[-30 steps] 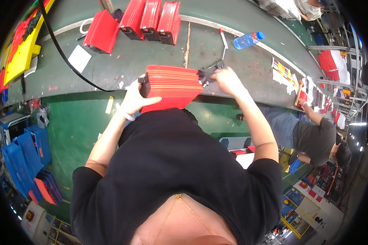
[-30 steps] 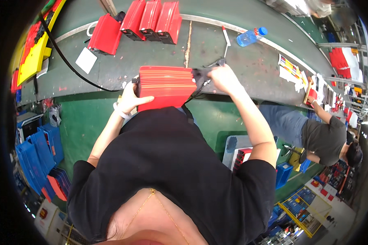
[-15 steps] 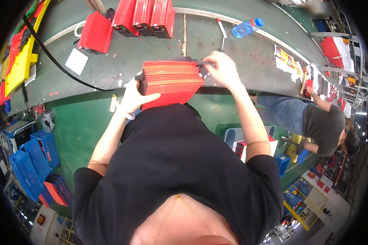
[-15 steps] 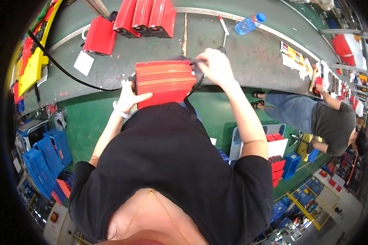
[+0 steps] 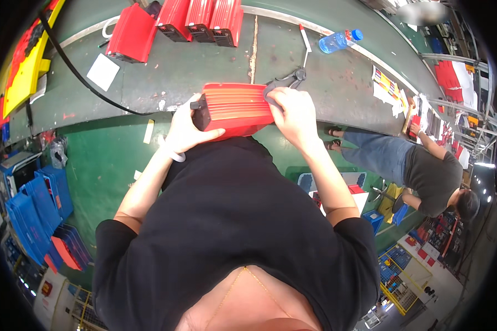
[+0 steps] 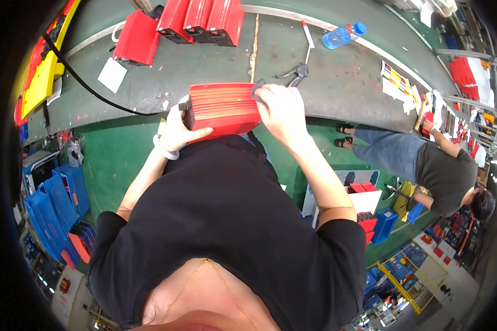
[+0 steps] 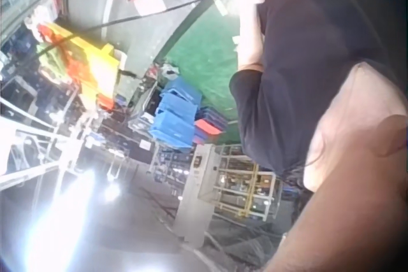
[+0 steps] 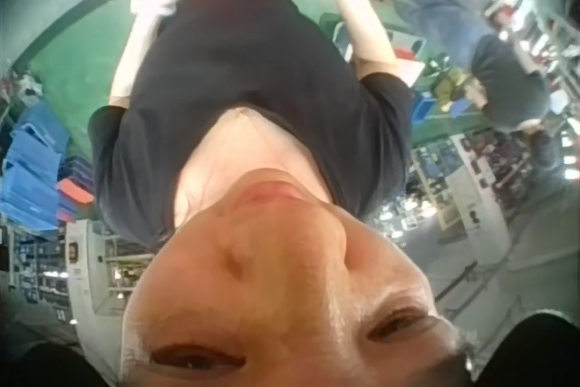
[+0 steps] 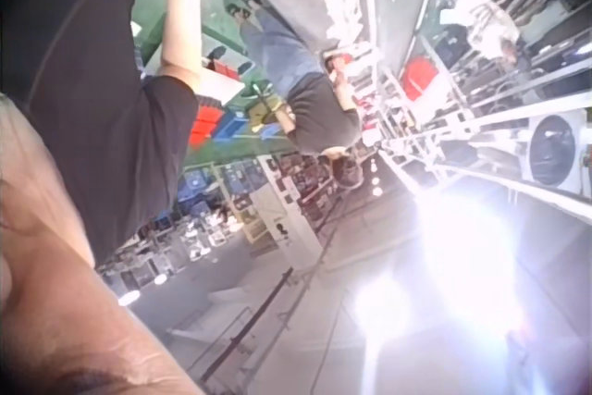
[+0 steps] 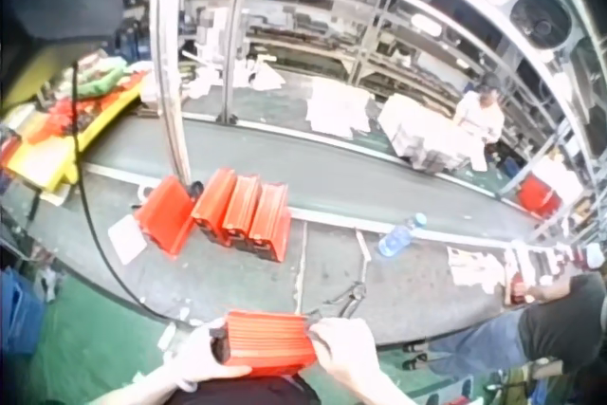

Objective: Assembling and cleaning electronic power inverters on a production line.

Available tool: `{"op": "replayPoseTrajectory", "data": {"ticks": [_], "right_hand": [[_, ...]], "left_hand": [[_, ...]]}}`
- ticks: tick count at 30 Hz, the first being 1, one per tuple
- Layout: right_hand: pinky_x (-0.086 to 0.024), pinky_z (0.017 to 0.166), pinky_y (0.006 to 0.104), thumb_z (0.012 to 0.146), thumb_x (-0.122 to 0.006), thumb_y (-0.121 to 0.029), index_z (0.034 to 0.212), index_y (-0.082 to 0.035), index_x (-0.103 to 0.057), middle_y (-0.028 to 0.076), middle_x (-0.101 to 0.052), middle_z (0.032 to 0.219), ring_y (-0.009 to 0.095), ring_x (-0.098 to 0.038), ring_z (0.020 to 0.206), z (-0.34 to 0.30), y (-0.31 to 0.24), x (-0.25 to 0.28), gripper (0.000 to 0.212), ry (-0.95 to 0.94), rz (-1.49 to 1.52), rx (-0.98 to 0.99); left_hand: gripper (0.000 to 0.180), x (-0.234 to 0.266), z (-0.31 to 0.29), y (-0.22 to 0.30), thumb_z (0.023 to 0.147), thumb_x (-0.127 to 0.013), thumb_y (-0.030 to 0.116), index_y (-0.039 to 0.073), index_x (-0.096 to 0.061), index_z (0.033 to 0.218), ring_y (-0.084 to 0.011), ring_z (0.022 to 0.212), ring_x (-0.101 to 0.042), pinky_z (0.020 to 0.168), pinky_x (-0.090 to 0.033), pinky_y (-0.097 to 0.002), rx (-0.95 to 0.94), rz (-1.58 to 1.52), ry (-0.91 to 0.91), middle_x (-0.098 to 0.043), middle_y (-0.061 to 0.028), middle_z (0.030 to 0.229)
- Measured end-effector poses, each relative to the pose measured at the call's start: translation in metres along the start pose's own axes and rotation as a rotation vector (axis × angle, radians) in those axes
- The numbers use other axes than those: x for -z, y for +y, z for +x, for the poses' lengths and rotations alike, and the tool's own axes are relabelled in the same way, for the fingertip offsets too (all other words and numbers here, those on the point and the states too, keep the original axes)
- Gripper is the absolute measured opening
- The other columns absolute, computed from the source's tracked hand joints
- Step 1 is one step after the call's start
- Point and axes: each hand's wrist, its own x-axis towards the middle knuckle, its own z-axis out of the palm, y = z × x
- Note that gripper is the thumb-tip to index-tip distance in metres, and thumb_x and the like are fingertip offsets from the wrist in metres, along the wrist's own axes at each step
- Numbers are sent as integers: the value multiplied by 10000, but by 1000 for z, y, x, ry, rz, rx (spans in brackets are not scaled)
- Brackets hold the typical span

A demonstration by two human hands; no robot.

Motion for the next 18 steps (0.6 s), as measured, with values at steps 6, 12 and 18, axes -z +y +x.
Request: {"op": "replayPoseTrajectory", "data": {"ticks": [6,12,18], "right_hand": [[-444,689,346,717,-647,-98,890,-75,-626,70,-625,861,265,-590,762,-6,-11,2,175,17,50,-128],[-442,669,342,714,-645,-77,893,-78,-624,73,-621,836,260,-581,715,-10,-9,4,180,5,16,-55],[-424,625,346,710,-653,-94,872,-75,-605,64,-603,800,252,-560,679,-1,-20,0,170,-40,-83,3]], "left_hand": [[695,-7,1,16,575,-806,316,66,-527,1159,-273,912,-625,844,-467,-342,-138,245,58,-635,-131,992],[672,-3,2,20,574,-803,308,63,-528,1136,-284,890,-628,822,-478,-358,-112,288,30,-634,-136,966],[715,-3,5,31,580,-811,269,15,-517,1180,-241,951,-611,879,-450,-333,-8,353,-29,-624,-133,1037]]}}
